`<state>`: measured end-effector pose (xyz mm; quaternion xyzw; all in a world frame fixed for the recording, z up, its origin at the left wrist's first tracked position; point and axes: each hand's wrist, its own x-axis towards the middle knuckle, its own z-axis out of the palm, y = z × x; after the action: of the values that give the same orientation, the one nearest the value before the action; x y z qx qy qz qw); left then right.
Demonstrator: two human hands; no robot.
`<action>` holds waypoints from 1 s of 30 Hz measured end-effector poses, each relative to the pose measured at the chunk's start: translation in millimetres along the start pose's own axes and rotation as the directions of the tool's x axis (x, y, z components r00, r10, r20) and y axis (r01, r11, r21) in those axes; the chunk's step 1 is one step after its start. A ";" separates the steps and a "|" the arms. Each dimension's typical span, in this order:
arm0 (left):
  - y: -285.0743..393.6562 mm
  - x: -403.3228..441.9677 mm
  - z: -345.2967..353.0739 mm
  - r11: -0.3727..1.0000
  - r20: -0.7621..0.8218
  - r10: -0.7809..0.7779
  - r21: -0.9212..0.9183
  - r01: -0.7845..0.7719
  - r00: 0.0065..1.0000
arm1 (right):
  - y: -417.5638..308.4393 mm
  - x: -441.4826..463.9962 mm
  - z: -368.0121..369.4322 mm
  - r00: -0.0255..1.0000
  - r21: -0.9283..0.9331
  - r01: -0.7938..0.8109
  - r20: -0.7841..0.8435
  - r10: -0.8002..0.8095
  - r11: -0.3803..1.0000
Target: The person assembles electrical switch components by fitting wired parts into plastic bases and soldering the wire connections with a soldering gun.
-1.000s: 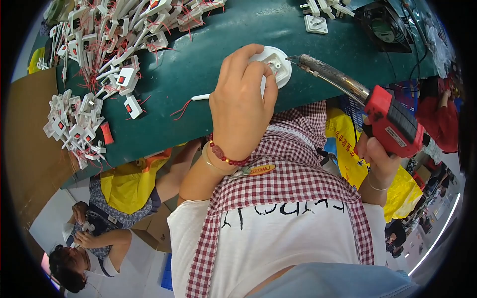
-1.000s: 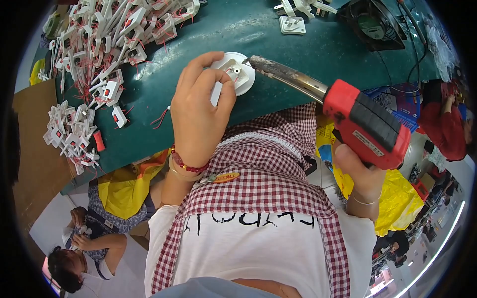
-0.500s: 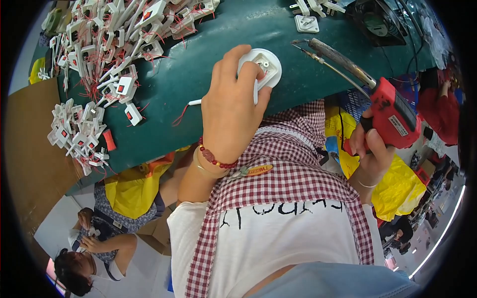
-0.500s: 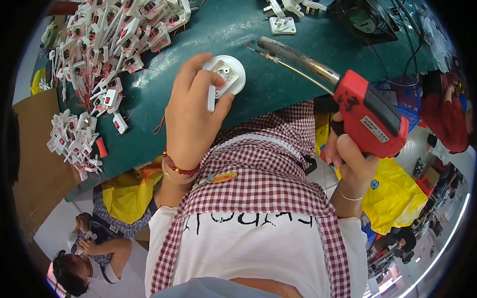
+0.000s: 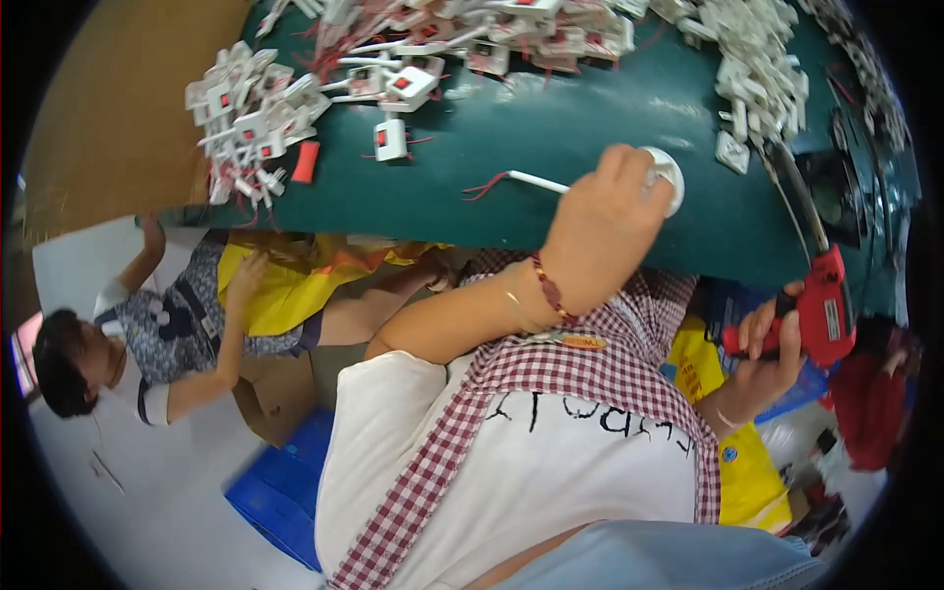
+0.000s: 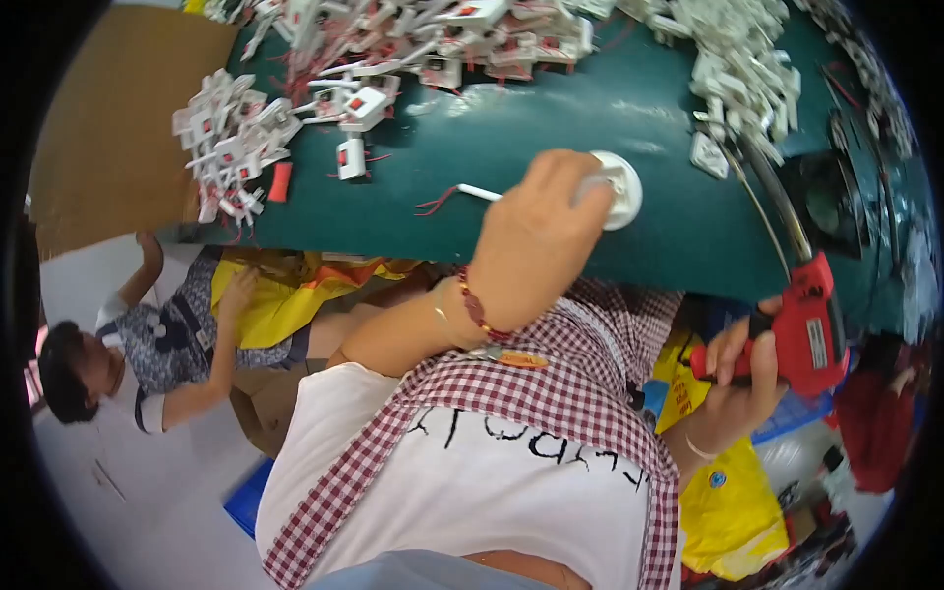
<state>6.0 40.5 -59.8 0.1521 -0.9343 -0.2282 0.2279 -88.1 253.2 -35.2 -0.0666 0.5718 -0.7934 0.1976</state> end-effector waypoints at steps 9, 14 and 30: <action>-12.5 17.1 -29.9 0.967 -0.309 0.246 0.015 -0.254 0.919 | -8.0 0.1 4.8 0.998 -0.013 0.061 -0.034 -0.062 0.998; -24.1 18.2 -45.9 0.914 -0.336 0.386 0.261 -0.309 0.859 | -3.5 4.9 -0.8 0.999 0.008 0.049 -0.019 -0.049 0.999; -333.8 -21.1 -224.1 0.266 -0.458 -0.102 0.843 0.468 0.883 | -2.1 8.9 -16.1 0.995 0.079 0.027 -0.100 -0.019 0.997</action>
<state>195.0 -314.9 -55.3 0.4571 -0.7964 0.3443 0.1957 -102.1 264.5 -39.7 -0.0258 0.5479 -0.8202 0.1623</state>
